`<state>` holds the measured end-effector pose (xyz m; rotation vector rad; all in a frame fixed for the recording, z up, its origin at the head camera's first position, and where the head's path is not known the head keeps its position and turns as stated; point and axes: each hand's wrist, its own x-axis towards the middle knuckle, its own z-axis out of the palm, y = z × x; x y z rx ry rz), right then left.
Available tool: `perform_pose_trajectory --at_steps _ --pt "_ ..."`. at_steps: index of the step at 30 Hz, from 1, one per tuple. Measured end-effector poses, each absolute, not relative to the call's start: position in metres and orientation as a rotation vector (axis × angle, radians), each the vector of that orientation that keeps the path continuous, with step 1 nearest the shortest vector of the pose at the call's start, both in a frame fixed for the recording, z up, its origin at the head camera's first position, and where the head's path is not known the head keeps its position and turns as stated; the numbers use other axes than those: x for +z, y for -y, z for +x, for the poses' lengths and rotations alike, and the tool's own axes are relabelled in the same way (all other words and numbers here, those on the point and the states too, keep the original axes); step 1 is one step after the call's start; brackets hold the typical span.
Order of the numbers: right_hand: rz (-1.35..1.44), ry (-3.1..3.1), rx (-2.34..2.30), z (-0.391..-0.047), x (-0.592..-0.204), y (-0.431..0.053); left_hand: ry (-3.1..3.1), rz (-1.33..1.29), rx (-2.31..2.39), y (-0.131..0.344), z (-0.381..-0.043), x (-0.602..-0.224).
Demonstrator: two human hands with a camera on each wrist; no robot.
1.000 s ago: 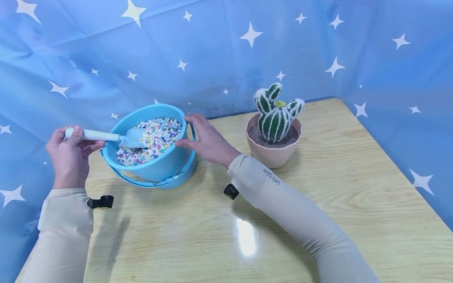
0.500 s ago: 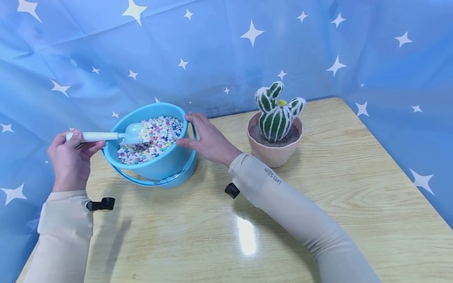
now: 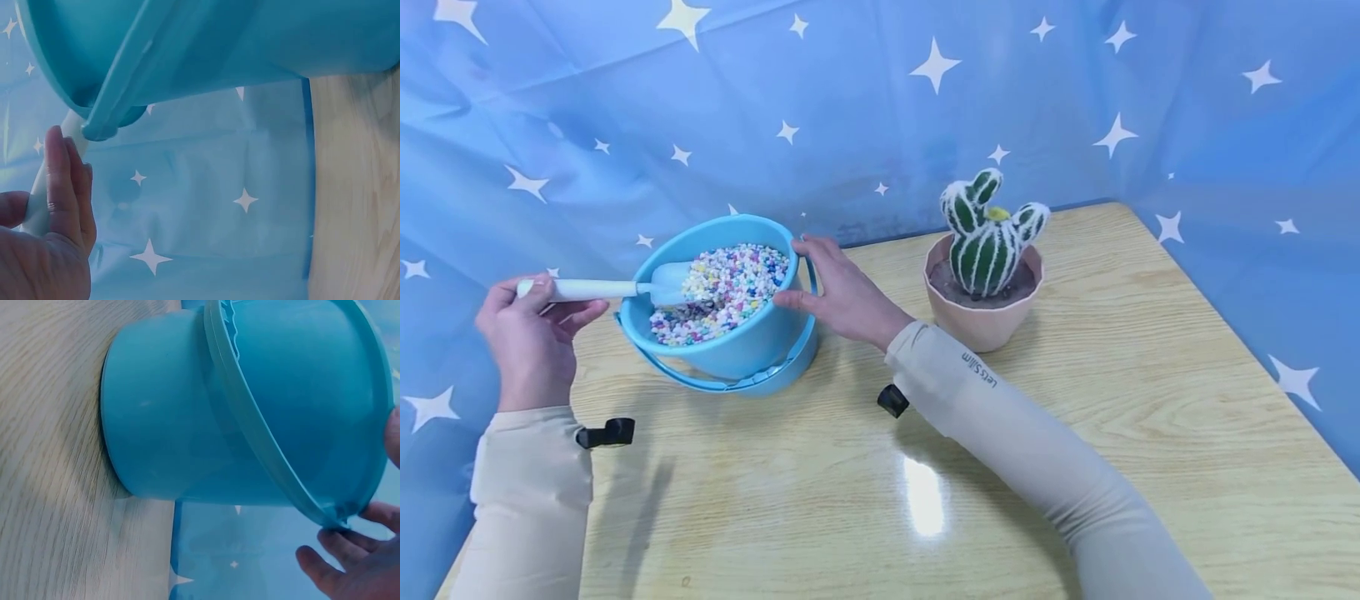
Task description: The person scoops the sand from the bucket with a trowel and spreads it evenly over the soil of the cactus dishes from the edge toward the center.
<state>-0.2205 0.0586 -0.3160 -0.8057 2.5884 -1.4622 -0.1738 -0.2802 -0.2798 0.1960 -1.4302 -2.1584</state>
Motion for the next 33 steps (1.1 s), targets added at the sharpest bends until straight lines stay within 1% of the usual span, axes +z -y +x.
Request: perform_pose_trajectory --at_steps 13,24,33 --pt "-0.792 -2.561 -1.496 -0.22 -0.315 -0.059 1.313 0.265 -2.295 0.272 -0.173 -0.287" --pt "-0.799 -2.516 -1.591 -0.218 -0.317 -0.062 1.226 0.173 -2.352 0.256 -0.17 -0.277" --pt "-0.756 -2.582 -1.588 -0.207 -0.306 -0.088 1.235 0.094 -2.386 0.241 -0.169 -0.266"
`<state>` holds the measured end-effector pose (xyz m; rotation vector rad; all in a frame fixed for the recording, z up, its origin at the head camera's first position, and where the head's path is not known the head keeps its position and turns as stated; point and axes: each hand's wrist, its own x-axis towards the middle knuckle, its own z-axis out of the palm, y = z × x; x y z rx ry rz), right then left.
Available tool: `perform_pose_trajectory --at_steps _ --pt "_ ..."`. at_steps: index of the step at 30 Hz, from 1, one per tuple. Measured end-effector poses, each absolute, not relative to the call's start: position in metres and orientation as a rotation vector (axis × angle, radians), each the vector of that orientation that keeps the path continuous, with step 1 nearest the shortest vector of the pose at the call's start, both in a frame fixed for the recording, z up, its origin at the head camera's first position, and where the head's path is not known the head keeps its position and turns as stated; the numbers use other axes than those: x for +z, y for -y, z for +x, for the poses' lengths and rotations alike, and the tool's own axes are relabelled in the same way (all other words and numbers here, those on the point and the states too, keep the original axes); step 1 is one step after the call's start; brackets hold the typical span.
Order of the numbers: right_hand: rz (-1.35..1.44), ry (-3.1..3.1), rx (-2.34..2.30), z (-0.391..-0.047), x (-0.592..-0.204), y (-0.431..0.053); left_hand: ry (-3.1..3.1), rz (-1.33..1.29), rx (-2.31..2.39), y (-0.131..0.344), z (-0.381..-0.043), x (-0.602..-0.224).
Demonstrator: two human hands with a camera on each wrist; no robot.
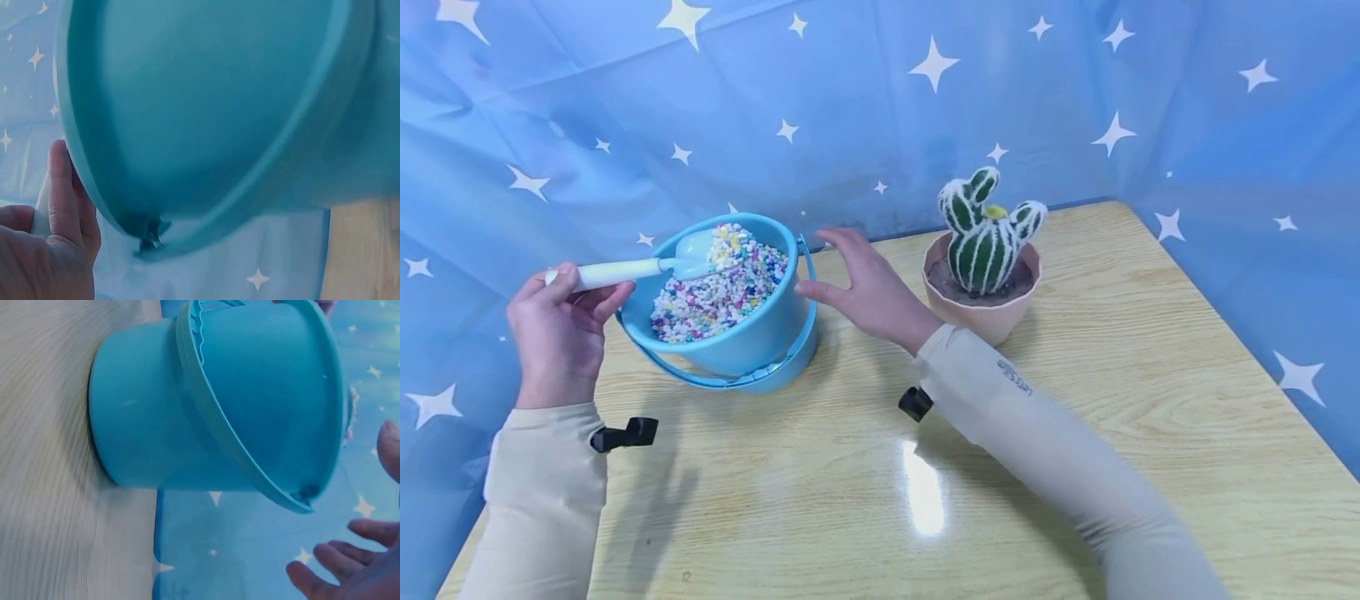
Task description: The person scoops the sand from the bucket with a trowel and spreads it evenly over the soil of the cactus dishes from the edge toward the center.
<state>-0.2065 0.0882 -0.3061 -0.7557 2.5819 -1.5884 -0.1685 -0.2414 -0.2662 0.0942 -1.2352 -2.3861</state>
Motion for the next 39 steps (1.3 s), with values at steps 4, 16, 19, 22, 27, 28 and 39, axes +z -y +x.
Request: perform_pose_trajectory --at_steps 4,16,19,22,27,28,39 --pt "-0.697 -2.611 -1.589 -0.194 -0.304 -0.107 1.229 0.06 -2.42 0.234 -0.168 -0.263" --pt "-0.553 -2.706 -1.548 -0.166 -0.308 -0.158 1.295 0.024 -2.444 0.206 -0.17 -0.256" --pt "-0.528 -2.736 -1.533 -0.16 -0.311 -0.174 1.324 0.006 -2.446 0.199 -0.171 -0.253" --pt "-0.497 -2.764 -1.541 -0.154 -0.313 -0.19 1.355 -0.014 -2.444 0.191 -0.173 -0.251" --pt "-0.43 -2.825 -1.559 -0.146 -0.314 -0.209 1.418 -0.036 -2.42 0.18 -0.177 -0.249" --pt "-0.423 -2.843 -1.567 -0.146 -0.315 -0.212 1.434 -0.036 -2.413 0.178 -0.177 -0.249" --pt "-0.31 -2.973 -1.715 -0.151 -0.328 -0.244 1.492 -0.053 -2.406 0.163 -0.184 -0.248"
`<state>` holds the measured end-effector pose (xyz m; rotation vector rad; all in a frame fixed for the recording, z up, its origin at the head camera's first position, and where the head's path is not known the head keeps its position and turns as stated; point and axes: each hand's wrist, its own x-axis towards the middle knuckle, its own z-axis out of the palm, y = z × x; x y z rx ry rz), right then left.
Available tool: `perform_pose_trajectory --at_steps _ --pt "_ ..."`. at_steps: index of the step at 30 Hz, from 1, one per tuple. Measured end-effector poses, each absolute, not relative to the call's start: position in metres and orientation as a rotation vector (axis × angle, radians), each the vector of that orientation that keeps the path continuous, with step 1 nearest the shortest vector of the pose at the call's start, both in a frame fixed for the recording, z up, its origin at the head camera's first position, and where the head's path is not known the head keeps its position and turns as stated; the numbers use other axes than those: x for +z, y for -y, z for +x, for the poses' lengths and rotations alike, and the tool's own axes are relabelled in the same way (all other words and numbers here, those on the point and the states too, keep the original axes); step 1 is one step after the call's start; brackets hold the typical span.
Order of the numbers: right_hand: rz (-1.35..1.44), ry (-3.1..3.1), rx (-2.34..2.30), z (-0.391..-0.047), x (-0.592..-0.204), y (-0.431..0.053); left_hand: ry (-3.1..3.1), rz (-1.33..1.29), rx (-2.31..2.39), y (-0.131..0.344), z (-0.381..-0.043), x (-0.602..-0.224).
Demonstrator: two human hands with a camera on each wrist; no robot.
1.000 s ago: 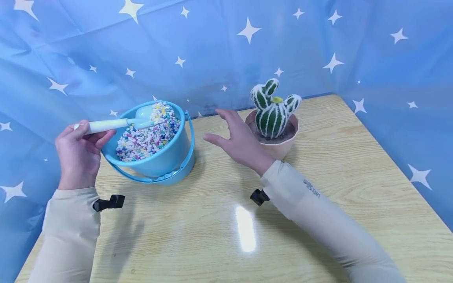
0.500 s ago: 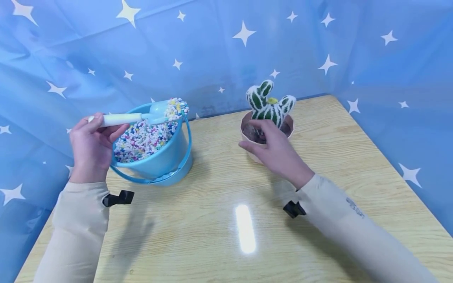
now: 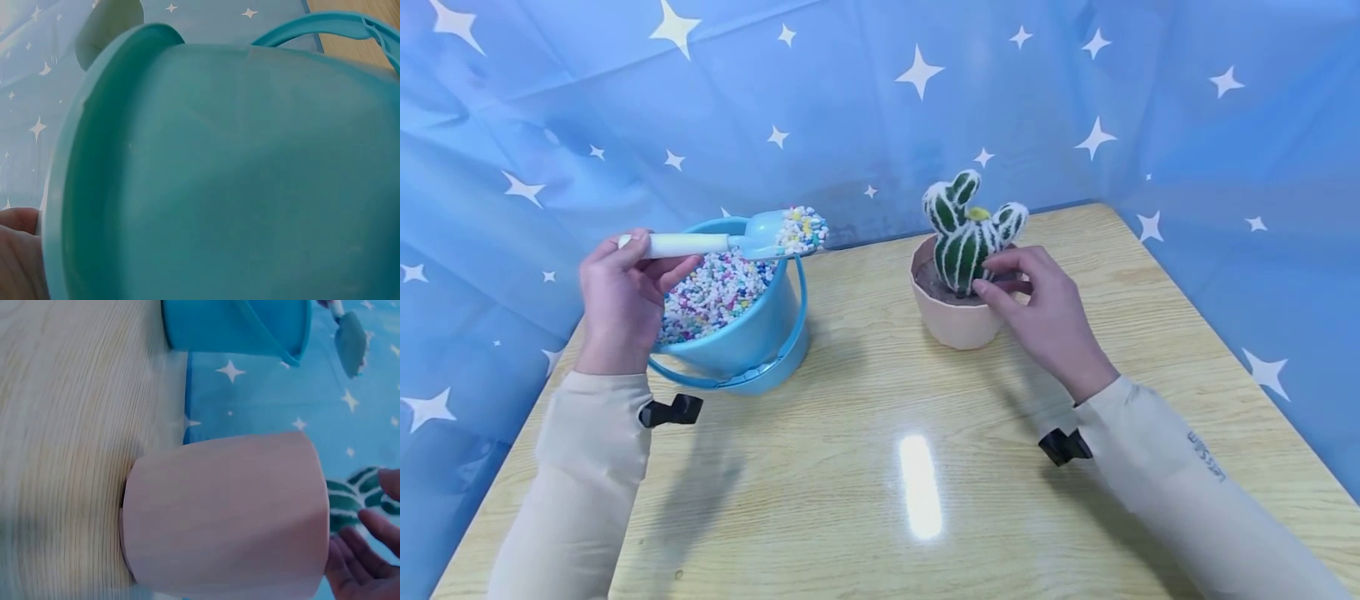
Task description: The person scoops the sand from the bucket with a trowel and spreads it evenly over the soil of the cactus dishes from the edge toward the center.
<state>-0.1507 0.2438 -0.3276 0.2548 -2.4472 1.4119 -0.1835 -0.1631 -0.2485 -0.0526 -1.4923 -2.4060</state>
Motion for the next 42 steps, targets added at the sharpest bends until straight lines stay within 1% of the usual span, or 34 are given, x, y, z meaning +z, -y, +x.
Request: perform_pose_trajectory --at_steps 8,22,29,37,42 --pt "0.189 2.453 1.362 -0.153 -0.331 -0.257 1.527 -0.075 -2.408 0.155 -0.186 -0.248" --pt "0.127 2.697 1.475 -0.166 -0.336 -0.276 1.612 -0.123 -2.396 0.136 -0.19 -0.243" --pt "0.133 2.702 1.551 -0.165 -0.339 -0.278 1.673 -0.101 -2.399 0.121 -0.194 -0.243" --pt "0.153 2.7 1.476 -0.16 -0.341 -0.275 1.749 -0.081 -2.383 0.105 -0.199 -0.246" --pt "0.207 2.706 1.456 -0.162 -0.341 -0.274 1.824 -0.081 -2.367 0.095 -0.2 -0.248"
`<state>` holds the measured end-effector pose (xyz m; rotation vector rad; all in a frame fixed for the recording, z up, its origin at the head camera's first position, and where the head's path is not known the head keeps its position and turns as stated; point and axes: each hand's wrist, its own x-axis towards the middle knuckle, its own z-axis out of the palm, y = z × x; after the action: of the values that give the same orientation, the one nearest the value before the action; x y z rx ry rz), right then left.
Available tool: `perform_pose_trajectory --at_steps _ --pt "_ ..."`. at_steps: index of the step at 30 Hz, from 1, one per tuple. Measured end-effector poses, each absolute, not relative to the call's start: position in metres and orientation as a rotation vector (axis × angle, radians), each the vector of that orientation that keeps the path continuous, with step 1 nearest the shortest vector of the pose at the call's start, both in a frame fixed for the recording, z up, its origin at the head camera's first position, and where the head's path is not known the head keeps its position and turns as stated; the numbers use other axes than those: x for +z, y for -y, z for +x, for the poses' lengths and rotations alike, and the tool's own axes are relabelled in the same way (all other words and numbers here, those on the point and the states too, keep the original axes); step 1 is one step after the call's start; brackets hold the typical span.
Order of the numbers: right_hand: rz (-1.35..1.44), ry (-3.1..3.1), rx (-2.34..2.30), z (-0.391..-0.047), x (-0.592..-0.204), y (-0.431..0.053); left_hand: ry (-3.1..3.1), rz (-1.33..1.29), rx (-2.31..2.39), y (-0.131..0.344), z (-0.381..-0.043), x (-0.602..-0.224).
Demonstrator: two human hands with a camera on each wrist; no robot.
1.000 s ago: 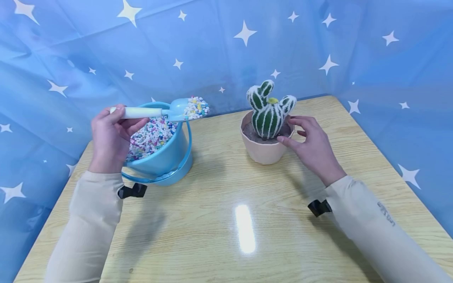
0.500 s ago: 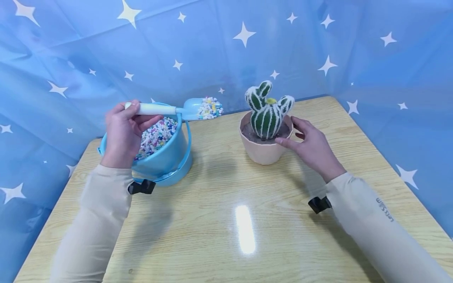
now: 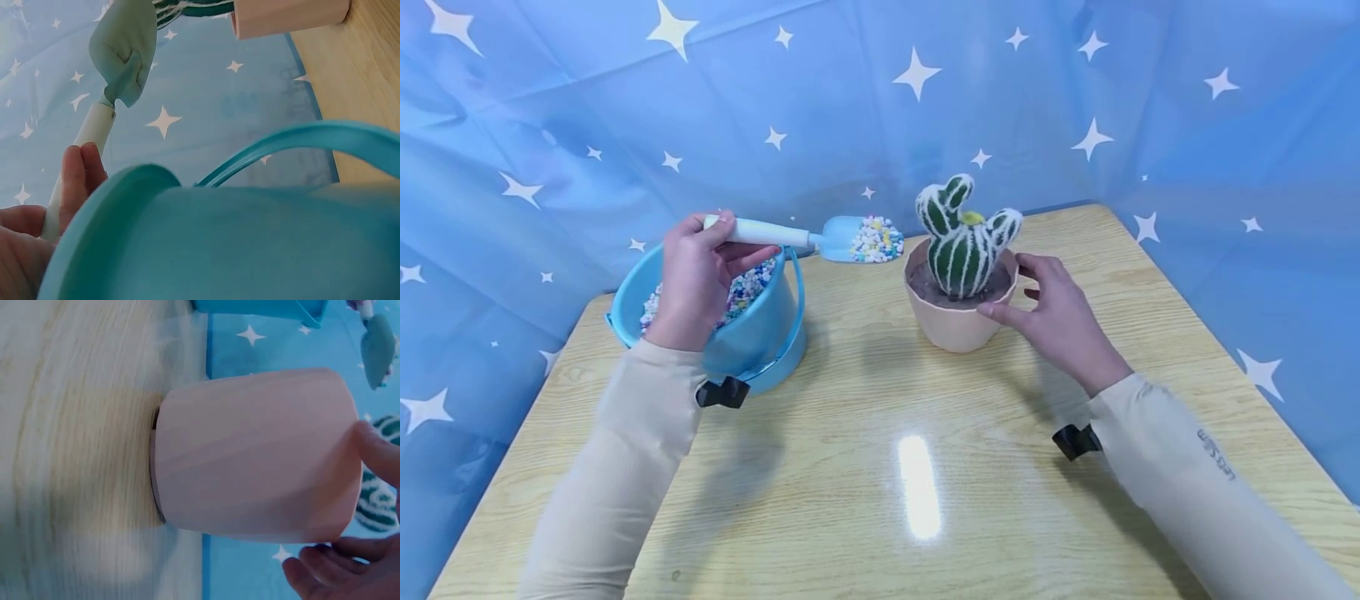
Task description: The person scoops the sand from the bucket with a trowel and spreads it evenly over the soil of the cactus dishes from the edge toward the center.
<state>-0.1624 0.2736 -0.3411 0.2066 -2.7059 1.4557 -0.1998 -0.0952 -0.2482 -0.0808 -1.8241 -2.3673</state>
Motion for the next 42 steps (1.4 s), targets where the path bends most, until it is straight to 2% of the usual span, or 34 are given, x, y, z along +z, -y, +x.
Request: perform_pose_trajectory --at_steps 19,42 --pt "0.266 2.734 1.498 -0.165 -0.343 -0.27 2.006 -0.12 -2.269 0.083 -0.205 -0.258" --pt "0.287 2.746 1.489 -0.165 -0.343 -0.265 2.099 -0.126 -2.173 0.077 -0.209 -0.252"
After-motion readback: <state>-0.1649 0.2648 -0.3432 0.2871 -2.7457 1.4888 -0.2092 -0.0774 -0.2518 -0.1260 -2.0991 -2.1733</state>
